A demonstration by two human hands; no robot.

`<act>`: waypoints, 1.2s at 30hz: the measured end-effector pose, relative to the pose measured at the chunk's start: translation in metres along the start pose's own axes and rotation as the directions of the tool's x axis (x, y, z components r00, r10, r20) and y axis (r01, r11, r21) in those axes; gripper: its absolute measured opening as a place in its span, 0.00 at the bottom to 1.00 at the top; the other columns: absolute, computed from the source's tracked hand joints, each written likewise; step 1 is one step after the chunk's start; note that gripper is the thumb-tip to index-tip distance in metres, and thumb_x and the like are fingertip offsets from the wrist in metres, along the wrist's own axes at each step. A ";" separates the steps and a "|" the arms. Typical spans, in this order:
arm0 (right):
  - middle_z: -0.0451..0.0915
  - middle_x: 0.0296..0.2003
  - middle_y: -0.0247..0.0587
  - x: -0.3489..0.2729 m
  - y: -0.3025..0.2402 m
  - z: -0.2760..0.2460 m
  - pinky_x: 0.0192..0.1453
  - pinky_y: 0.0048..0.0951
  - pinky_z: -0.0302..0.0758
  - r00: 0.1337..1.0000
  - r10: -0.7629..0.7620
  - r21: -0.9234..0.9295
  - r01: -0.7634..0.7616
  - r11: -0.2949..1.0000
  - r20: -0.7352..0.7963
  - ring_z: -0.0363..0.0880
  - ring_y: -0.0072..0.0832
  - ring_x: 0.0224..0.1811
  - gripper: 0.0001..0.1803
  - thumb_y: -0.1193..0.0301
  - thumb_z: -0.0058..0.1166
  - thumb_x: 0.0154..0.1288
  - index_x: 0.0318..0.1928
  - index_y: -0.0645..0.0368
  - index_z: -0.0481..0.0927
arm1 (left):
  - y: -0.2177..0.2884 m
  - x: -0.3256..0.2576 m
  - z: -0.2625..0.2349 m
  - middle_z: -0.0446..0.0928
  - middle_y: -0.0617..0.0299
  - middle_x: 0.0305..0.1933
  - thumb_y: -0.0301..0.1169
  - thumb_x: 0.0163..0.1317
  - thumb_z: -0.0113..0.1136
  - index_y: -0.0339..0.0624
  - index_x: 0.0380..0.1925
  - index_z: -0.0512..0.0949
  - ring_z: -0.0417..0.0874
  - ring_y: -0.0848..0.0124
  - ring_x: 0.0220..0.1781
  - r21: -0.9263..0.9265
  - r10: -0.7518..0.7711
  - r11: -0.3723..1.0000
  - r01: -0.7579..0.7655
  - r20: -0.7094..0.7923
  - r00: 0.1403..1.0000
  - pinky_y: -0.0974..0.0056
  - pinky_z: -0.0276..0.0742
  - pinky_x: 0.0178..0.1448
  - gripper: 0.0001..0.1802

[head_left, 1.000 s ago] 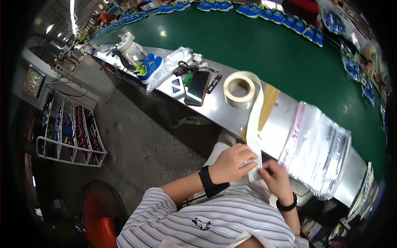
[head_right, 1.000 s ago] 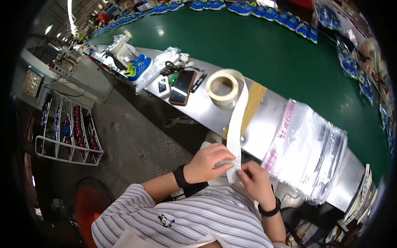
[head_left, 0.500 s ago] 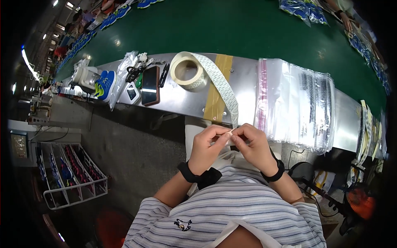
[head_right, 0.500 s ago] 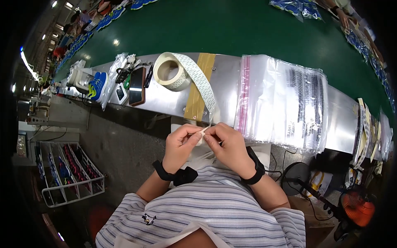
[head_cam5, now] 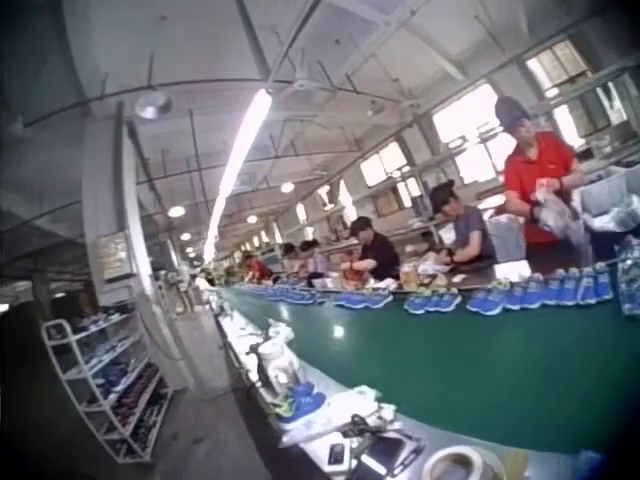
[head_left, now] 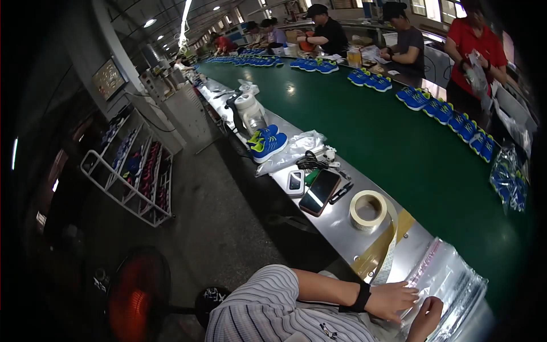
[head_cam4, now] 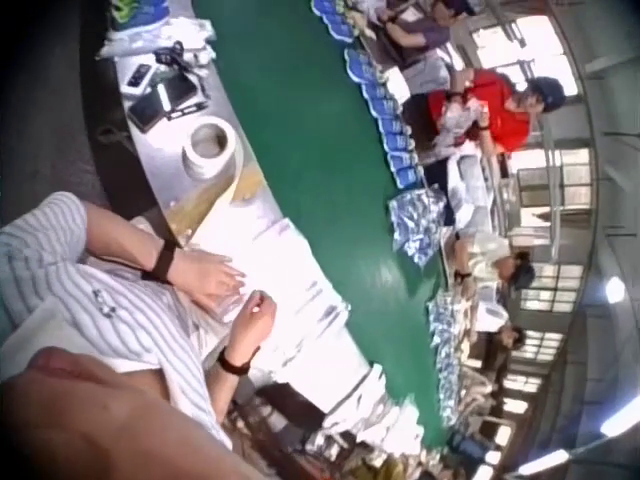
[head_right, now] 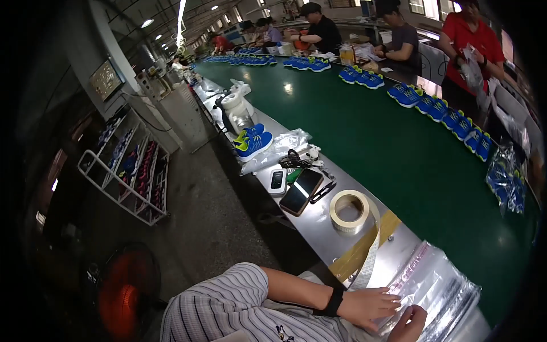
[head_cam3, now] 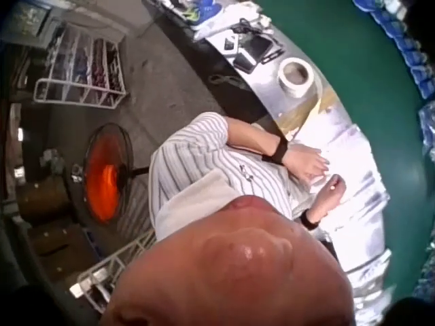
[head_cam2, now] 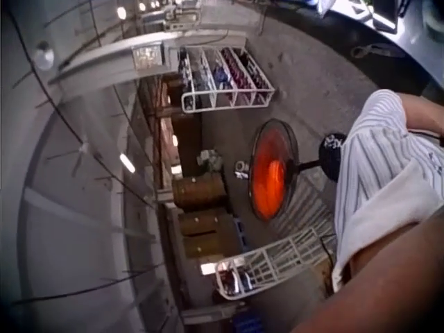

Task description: Peeling small white labels from a roll and applying them to plastic bags on an assembly line.

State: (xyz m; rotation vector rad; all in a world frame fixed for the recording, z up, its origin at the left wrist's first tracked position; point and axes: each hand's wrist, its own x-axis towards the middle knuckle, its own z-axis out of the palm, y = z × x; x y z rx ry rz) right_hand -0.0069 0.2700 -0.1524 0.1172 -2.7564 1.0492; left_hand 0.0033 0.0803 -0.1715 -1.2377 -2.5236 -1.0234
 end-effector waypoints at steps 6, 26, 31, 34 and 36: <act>0.68 0.36 0.44 0.006 -0.010 0.050 0.41 0.42 0.71 0.997 -0.025 -0.370 0.051 0.928 0.075 0.70 0.45 0.42 0.19 0.69 0.63 0.52 0.36 0.60 0.65 | -0.012 -0.037 0.011 0.70 0.49 0.57 0.48 0.49 0.64 0.31 0.43 0.76 0.64 0.59 0.65 -0.065 -0.134 0.988 0.137 0.039 0.990 0.56 0.62 0.62 0.30; 0.78 0.29 0.34 0.018 0.022 0.028 0.34 0.23 0.71 0.979 0.185 0.537 -0.204 0.818 0.091 0.75 0.24 0.30 0.06 0.79 0.48 0.61 0.38 0.64 0.77 | -0.037 0.085 0.005 0.73 0.45 0.55 0.43 0.73 0.39 0.28 0.55 0.67 0.77 0.59 0.56 -0.853 -0.137 -0.448 0.268 0.361 0.922 0.57 0.72 0.62 0.26; 0.78 0.32 0.31 0.008 0.035 -0.020 0.35 0.18 0.70 0.894 0.447 0.680 -0.346 0.647 0.030 0.71 0.15 0.30 0.08 0.71 0.45 0.71 0.36 0.61 0.76 | -0.045 0.076 0.044 0.75 0.48 0.52 0.35 0.72 0.39 0.32 0.53 0.68 0.79 0.59 0.53 -0.839 -0.391 -0.462 0.288 0.484 0.783 0.58 0.77 0.57 0.19; 0.78 0.37 0.33 0.008 0.038 -0.031 0.42 0.21 0.70 0.941 0.330 0.691 -0.187 0.698 -0.078 0.72 0.16 0.36 0.10 0.69 0.45 0.72 0.39 0.62 0.76 | -0.035 0.099 0.038 0.76 0.50 0.50 0.32 0.70 0.39 0.33 0.52 0.68 0.80 0.63 0.52 -0.768 -0.524 -0.053 0.639 0.566 0.636 0.60 0.79 0.52 0.17; 0.77 0.41 0.35 0.009 0.026 -0.032 0.46 0.22 0.70 0.987 0.144 0.748 -0.147 0.647 0.069 0.73 0.19 0.40 0.10 0.68 0.45 0.72 0.42 0.63 0.76 | -0.027 0.109 0.034 0.77 0.53 0.47 0.31 0.69 0.39 0.34 0.51 0.69 0.81 0.67 0.47 -0.730 -0.547 0.009 0.683 0.568 0.615 0.62 0.81 0.49 0.16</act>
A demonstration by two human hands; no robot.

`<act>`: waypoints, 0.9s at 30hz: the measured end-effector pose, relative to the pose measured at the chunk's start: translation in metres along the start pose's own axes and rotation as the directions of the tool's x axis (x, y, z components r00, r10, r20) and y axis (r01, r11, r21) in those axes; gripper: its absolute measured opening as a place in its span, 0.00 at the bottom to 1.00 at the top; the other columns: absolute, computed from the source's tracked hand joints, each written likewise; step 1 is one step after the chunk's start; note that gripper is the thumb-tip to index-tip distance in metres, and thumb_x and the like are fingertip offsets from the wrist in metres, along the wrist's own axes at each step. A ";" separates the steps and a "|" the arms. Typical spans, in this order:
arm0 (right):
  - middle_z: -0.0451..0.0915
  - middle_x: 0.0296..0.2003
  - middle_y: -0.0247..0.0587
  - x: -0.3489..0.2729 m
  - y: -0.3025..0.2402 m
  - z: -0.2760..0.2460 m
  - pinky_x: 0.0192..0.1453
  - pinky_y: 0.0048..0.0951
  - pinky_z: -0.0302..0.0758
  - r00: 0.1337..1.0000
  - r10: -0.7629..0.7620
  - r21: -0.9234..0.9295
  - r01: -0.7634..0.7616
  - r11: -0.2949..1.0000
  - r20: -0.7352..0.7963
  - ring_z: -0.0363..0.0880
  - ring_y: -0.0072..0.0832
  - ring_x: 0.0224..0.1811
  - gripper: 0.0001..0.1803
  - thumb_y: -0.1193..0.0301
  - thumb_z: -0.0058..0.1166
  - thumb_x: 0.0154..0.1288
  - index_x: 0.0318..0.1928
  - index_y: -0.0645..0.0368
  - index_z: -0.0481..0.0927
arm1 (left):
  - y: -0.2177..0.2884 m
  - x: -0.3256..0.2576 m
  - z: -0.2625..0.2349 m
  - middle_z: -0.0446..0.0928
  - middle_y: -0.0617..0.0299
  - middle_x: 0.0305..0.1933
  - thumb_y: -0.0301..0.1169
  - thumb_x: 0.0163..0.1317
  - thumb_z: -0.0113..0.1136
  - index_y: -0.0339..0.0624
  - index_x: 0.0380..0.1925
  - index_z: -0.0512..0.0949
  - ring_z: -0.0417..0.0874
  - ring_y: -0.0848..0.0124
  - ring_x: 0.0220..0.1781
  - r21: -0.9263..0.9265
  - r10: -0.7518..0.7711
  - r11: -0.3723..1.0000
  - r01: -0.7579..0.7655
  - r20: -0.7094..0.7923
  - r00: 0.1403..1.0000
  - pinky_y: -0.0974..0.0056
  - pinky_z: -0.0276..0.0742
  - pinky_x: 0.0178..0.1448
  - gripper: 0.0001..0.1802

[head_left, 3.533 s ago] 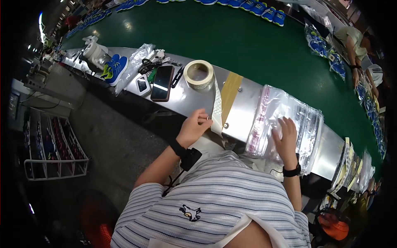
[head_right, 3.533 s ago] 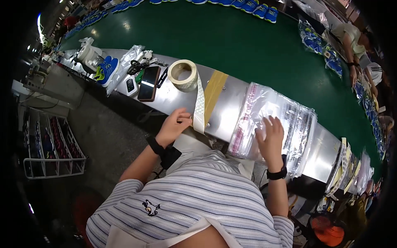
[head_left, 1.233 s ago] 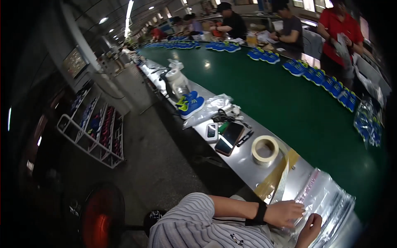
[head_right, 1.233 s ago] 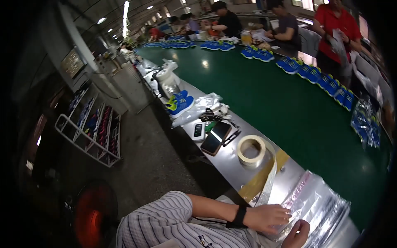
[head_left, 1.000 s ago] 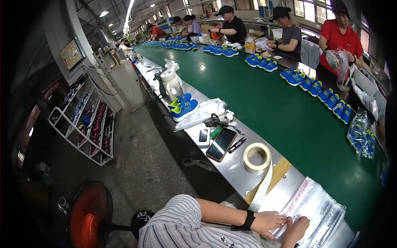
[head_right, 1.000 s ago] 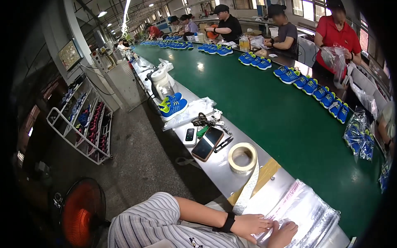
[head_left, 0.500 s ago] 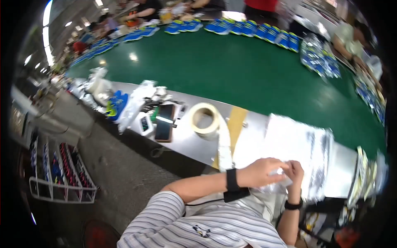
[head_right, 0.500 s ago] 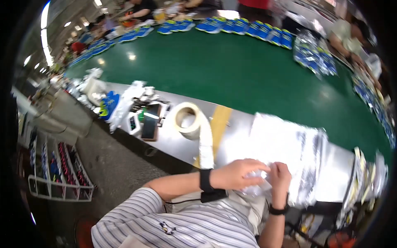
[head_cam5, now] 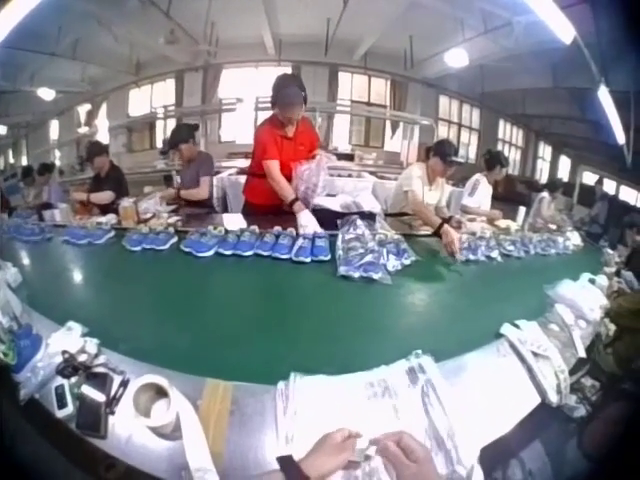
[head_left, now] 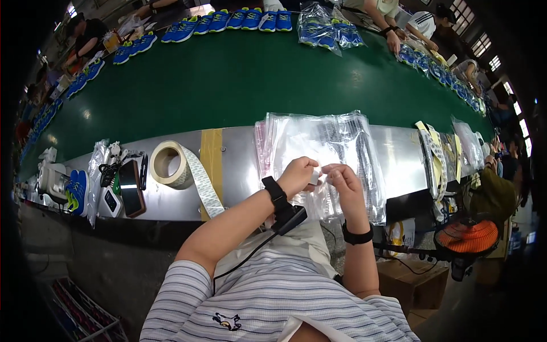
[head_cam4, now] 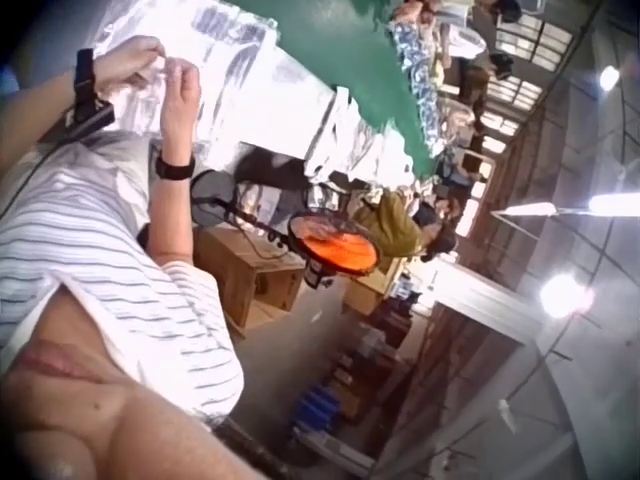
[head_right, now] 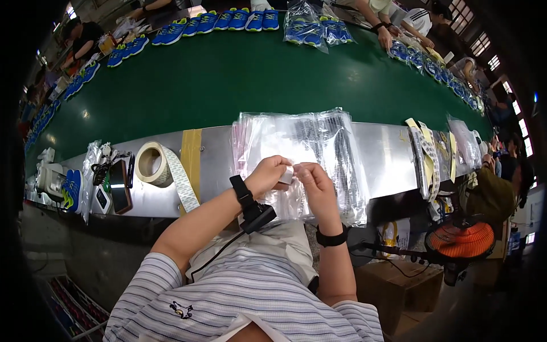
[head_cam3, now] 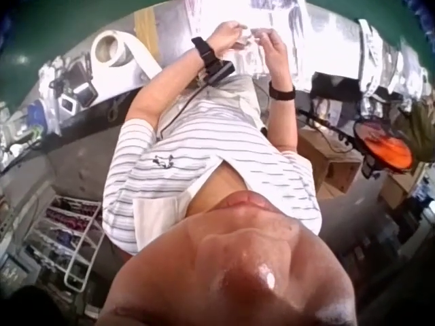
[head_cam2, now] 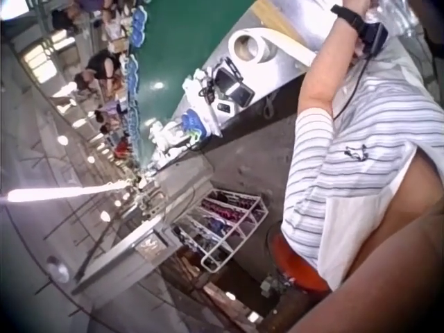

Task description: Peeling small white labels from a roll and applying them to plastic bags on an assembly line.

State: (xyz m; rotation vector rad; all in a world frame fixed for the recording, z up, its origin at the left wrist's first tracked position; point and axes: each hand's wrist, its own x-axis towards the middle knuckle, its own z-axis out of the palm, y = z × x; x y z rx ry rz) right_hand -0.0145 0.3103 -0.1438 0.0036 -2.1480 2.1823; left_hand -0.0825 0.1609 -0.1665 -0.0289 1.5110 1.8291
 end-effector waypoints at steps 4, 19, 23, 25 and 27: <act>0.69 0.58 0.51 -0.026 -0.012 0.018 0.63 0.36 0.65 0.971 -0.061 -0.529 0.177 0.830 0.230 0.67 0.42 0.63 0.35 0.61 0.60 0.60 0.62 0.63 0.61 | -0.009 0.008 -0.024 0.75 0.54 0.43 0.46 0.71 0.39 0.38 0.50 0.69 0.78 0.63 0.45 -0.562 -0.037 0.797 0.221 0.319 0.947 0.54 0.76 0.53 0.22; 0.74 0.47 0.49 -0.027 0.021 -0.051 0.60 0.45 0.71 0.802 0.581 0.900 -0.142 0.413 -0.141 0.74 0.43 0.52 0.21 0.57 0.32 0.74 0.47 0.62 0.70 | 0.035 -0.089 -0.007 0.64 0.42 0.64 0.40 0.69 0.46 0.35 0.64 0.61 0.68 0.53 0.65 0.254 0.386 0.861 -0.441 0.239 0.891 0.57 0.66 0.66 0.28; 0.73 0.51 0.51 -0.038 0.017 -0.059 0.62 0.45 0.69 0.826 0.537 0.862 -0.139 0.488 -0.172 0.70 0.44 0.59 0.21 0.60 0.39 0.72 0.53 0.65 0.68 | 0.009 -0.024 0.032 0.48 0.46 0.73 0.47 0.58 0.60 0.45 0.67 0.58 0.50 0.44 0.72 0.839 0.552 0.157 -0.522 0.364 0.750 0.46 0.59 0.69 0.40; 0.70 0.52 0.49 -0.049 0.008 -0.055 0.61 0.40 0.68 0.812 0.470 0.701 -0.110 0.705 -0.345 0.69 0.40 0.59 0.21 0.61 0.40 0.72 0.56 0.65 0.66 | 0.012 -0.006 0.044 0.47 0.47 0.73 0.49 0.58 0.59 0.49 0.67 0.58 0.48 0.44 0.73 0.884 0.455 0.053 -0.464 0.392 0.800 0.40 0.56 0.68 0.40; 0.65 0.56 0.46 -0.056 -0.013 -0.033 0.61 0.34 0.66 0.757 0.184 0.175 -0.093 0.980 -0.626 0.65 0.33 0.61 0.22 0.68 0.42 0.71 0.61 0.67 0.61 | 0.006 0.012 0.040 0.45 0.49 0.74 0.55 0.57 0.57 0.60 0.67 0.59 0.42 0.46 0.75 0.927 0.196 -0.070 -0.368 0.374 0.906 0.25 0.48 0.63 0.39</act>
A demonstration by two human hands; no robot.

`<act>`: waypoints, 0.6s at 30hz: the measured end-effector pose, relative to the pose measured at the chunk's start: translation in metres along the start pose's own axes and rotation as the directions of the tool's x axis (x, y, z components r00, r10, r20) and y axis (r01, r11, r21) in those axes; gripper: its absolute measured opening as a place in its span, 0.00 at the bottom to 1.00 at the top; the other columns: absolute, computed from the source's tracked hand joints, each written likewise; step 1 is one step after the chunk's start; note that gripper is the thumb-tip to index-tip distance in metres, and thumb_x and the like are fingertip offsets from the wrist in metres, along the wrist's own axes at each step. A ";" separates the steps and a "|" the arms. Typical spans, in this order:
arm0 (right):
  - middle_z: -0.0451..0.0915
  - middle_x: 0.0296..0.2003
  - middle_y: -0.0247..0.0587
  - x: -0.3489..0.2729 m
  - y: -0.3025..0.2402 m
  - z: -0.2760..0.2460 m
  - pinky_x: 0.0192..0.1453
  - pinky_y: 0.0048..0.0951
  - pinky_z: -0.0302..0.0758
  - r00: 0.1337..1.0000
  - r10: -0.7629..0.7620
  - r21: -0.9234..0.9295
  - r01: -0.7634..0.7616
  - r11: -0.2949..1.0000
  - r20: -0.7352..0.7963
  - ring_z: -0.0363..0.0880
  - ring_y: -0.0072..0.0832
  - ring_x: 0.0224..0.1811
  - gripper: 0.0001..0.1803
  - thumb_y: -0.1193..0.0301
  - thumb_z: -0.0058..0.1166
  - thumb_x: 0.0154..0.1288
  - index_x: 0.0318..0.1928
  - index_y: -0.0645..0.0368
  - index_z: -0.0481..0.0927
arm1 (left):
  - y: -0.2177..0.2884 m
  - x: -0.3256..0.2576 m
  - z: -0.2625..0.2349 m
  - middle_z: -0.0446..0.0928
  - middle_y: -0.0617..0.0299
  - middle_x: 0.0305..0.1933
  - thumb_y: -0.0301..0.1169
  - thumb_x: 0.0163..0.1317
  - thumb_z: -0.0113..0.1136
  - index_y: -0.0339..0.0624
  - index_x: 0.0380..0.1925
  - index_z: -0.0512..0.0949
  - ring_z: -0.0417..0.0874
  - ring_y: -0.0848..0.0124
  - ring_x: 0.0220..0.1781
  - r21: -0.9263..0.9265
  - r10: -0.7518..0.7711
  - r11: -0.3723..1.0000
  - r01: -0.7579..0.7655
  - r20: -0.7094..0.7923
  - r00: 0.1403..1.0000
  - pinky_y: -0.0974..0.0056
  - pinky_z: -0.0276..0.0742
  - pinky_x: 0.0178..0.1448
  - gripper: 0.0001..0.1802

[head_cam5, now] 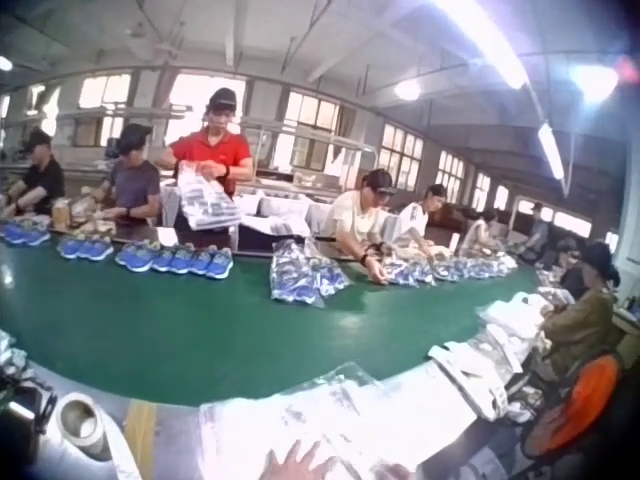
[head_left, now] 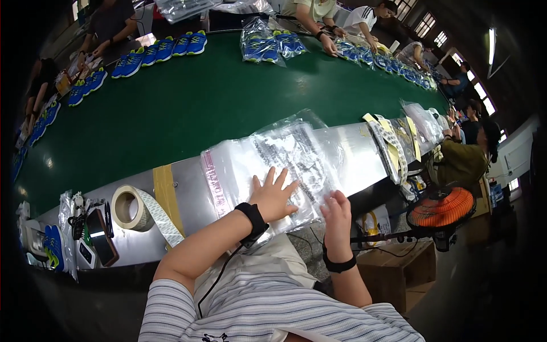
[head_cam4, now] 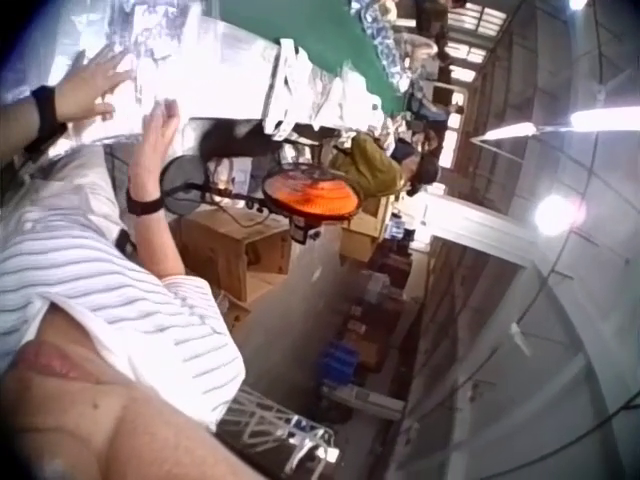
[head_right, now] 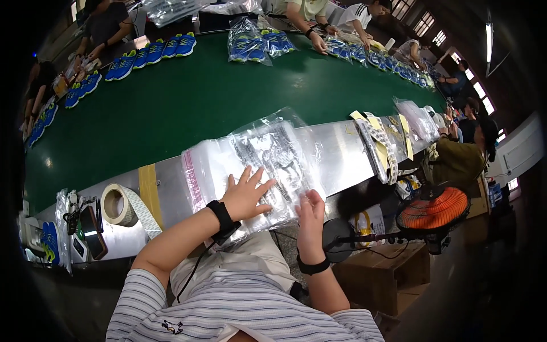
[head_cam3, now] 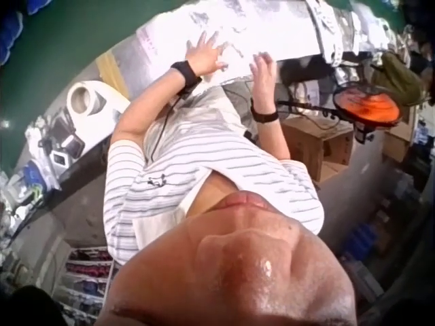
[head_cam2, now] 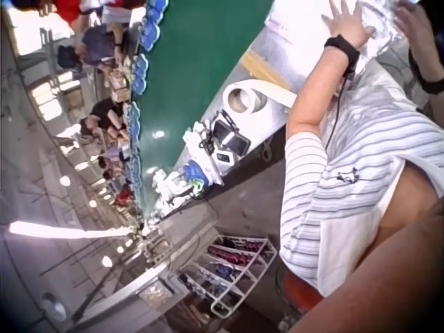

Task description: Peeling small white labels from a roll and applying them to plastic bags on an assembly line.

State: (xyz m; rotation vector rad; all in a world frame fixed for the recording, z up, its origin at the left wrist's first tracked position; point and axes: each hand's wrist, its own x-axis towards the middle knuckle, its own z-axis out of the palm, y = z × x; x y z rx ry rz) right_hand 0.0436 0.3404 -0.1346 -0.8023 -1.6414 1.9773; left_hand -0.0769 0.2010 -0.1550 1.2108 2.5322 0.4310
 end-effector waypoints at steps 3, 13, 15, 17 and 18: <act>0.62 0.62 0.52 -0.021 -0.012 0.011 0.65 0.44 0.59 0.644 -0.685 -0.659 0.683 0.315 0.341 0.58 0.46 0.66 0.30 0.71 0.51 0.61 0.63 0.62 0.61 | -0.002 -0.005 0.000 0.44 0.50 0.75 0.56 0.56 0.57 0.63 0.67 0.59 0.43 0.47 0.75 0.109 0.028 0.993 -0.037 0.084 0.996 0.26 0.47 0.64 0.39; 0.61 0.63 0.59 -0.004 0.047 0.017 0.65 0.62 0.51 0.752 -0.225 -0.772 0.636 0.001 0.619 0.56 0.54 0.67 0.29 0.61 0.54 0.62 0.60 0.61 0.66 | -0.028 -0.213 -0.015 0.81 0.56 0.39 0.30 0.57 0.61 0.36 0.37 0.79 0.82 0.67 0.37 -0.699 -0.479 0.706 0.116 -0.350 0.805 0.66 0.76 0.42 0.10; 0.63 0.60 0.57 -0.013 0.029 0.033 0.64 0.50 0.58 0.670 -0.349 -0.663 0.732 0.160 0.655 0.60 0.52 0.63 0.23 0.70 0.55 0.62 0.57 0.64 0.69 | -0.041 -0.259 0.016 0.78 0.58 0.26 0.29 0.61 0.59 0.32 0.32 0.76 0.79 0.74 0.25 -0.866 -0.781 0.405 0.292 -0.162 0.603 0.71 0.74 0.31 0.09; 0.67 0.57 0.52 -0.030 0.016 0.055 0.60 0.42 0.65 0.627 -0.337 -0.524 0.776 0.351 0.702 0.66 0.48 0.59 0.18 0.74 0.54 0.63 0.53 0.65 0.72 | -0.048 -0.282 0.051 0.77 0.60 0.25 0.31 0.62 0.59 0.32 0.38 0.76 0.79 0.74 0.29 -0.909 -0.857 0.262 0.325 -0.064 0.512 0.68 0.75 0.34 0.11; 0.70 0.55 0.51 -0.039 0.013 0.067 0.58 0.40 0.68 0.597 -0.267 -0.436 0.765 0.474 0.756 0.69 0.47 0.57 0.17 0.74 0.54 0.63 0.52 0.64 0.73 | -0.052 -0.283 0.073 0.77 0.60 0.26 0.32 0.62 0.59 0.32 0.40 0.76 0.79 0.74 0.31 -0.858 -0.860 0.365 0.361 -0.162 0.484 0.68 0.75 0.37 0.13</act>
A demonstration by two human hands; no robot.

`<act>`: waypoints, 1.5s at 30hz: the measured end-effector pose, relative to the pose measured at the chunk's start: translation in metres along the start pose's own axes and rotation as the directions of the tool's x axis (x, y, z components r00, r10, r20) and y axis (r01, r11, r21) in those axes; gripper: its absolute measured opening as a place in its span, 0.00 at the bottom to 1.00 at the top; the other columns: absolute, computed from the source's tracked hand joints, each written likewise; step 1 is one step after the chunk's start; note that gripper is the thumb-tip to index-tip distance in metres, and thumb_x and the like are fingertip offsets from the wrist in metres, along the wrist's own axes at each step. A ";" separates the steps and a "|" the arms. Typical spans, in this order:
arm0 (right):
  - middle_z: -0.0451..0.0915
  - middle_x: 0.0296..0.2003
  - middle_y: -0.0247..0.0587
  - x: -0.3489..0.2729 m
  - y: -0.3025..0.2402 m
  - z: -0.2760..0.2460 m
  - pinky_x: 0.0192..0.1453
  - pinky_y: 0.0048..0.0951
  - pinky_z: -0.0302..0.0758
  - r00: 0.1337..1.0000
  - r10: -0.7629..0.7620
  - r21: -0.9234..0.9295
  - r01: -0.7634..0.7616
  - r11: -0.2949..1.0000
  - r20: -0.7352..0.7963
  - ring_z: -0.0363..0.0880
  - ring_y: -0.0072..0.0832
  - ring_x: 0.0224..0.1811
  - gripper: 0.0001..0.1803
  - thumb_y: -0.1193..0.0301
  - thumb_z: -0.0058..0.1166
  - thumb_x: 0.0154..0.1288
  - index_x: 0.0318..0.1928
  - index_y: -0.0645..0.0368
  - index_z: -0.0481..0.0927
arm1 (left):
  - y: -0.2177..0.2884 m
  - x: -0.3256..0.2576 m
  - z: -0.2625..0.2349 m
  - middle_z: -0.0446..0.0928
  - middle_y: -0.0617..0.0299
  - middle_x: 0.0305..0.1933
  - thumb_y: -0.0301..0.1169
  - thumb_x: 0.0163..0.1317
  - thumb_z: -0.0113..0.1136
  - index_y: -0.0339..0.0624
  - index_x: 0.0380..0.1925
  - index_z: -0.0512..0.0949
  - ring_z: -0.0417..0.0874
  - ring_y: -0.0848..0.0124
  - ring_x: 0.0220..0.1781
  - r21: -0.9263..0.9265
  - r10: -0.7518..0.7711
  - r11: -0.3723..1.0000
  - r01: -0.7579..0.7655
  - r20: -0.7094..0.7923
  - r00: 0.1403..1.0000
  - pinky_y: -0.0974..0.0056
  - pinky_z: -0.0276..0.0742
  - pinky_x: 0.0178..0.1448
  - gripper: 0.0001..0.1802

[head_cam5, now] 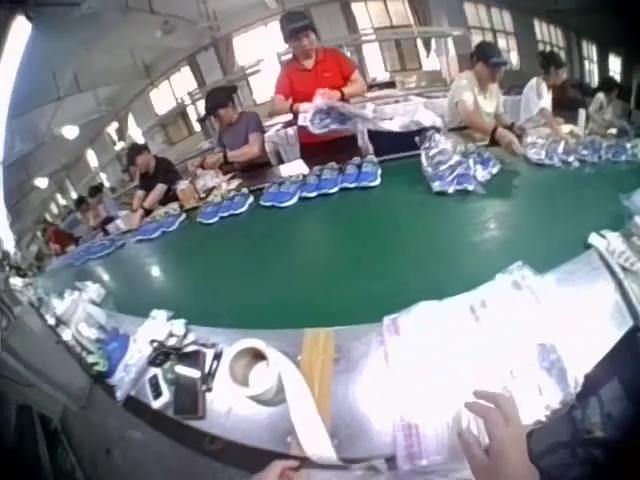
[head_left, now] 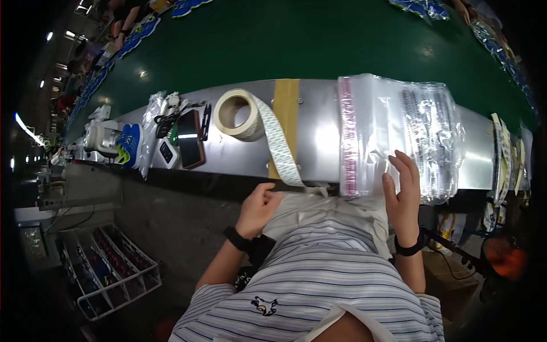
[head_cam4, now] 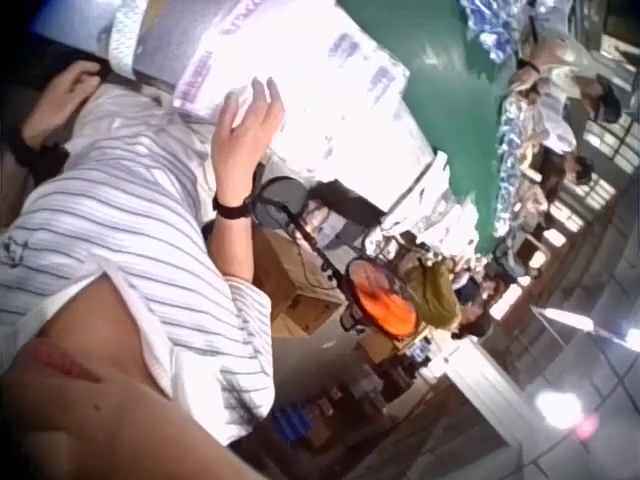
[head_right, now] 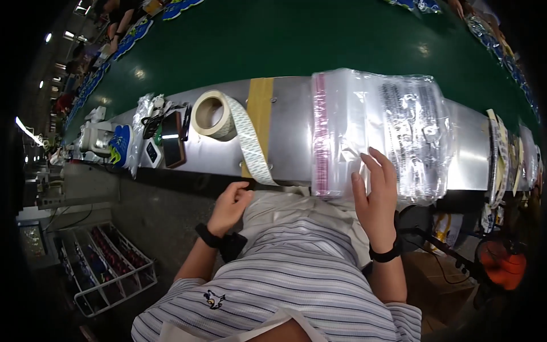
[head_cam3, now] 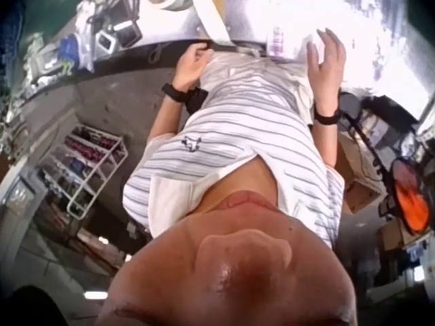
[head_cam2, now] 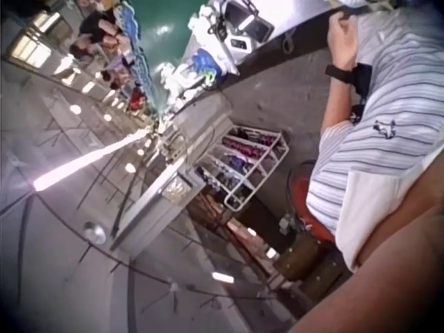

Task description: Peeling small white labels from a roll and applying them to plastic bags on an assembly line.

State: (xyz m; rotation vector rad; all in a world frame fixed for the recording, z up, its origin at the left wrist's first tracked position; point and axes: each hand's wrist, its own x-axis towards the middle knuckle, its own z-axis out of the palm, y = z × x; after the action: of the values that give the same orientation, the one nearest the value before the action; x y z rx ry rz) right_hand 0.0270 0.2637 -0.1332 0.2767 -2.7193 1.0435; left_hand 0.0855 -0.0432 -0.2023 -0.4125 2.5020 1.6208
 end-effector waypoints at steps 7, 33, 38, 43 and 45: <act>0.80 0.40 0.44 0.004 -0.045 0.042 0.42 0.30 0.75 0.918 -0.198 0.292 0.096 0.951 0.344 0.80 0.38 0.39 0.11 0.75 0.55 0.61 0.44 0.63 0.78 | 0.014 0.017 0.040 0.80 0.62 0.41 0.31 0.66 0.53 0.33 0.46 0.76 0.80 0.72 0.38 -0.344 -0.079 0.911 0.229 0.400 0.913 0.69 0.75 0.43 0.13; 0.77 0.29 0.36 0.004 -0.047 0.043 0.36 0.23 0.71 0.883 -0.116 0.677 -0.258 0.689 0.455 0.74 0.22 0.30 0.06 0.77 0.54 0.62 0.41 0.61 0.79 | 0.103 0.009 0.020 0.76 0.56 0.36 0.28 0.56 0.65 0.35 0.39 0.77 0.79 0.69 0.34 -0.130 0.358 0.934 -0.333 0.350 0.866 0.66 0.75 0.37 0.13; 0.77 0.30 0.37 0.004 -0.047 0.042 0.33 0.22 0.70 0.932 -0.043 0.584 -0.190 0.789 0.361 0.73 0.22 0.29 0.03 0.78 0.54 0.62 0.37 0.62 0.79 | 0.098 0.016 0.033 0.77 0.60 0.37 0.25 0.61 0.60 0.32 0.40 0.78 0.77 0.78 0.34 -0.306 0.319 0.920 -0.245 0.220 0.922 0.73 0.73 0.36 0.09; 0.76 0.28 0.39 -0.004 -0.039 0.022 0.31 0.24 0.71 0.930 0.058 0.435 -0.225 0.872 0.364 0.75 0.27 0.27 0.04 0.74 0.57 0.61 0.36 0.61 0.79 | 0.098 0.030 0.027 0.78 0.61 0.37 0.24 0.64 0.56 0.31 0.39 0.79 0.75 0.79 0.34 -0.277 0.334 0.912 -0.301 0.080 0.939 0.75 0.71 0.37 0.07; 0.76 0.27 0.40 -0.003 -0.032 0.015 0.30 0.25 0.71 0.921 0.028 0.351 -0.176 0.920 0.388 0.75 0.29 0.26 0.05 0.73 0.58 0.60 0.35 0.61 0.79 | 0.106 0.035 0.026 0.79 0.59 0.38 0.23 0.62 0.56 0.33 0.38 0.79 0.78 0.73 0.36 -0.240 0.382 0.896 -0.374 -0.010 0.924 0.70 0.73 0.41 0.07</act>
State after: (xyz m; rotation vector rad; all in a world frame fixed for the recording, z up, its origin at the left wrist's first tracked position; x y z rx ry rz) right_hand 0.0359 0.2304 -0.1241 0.4398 -2.8586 1.7153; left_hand 0.0192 0.0159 -0.1297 0.0970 2.4794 2.0577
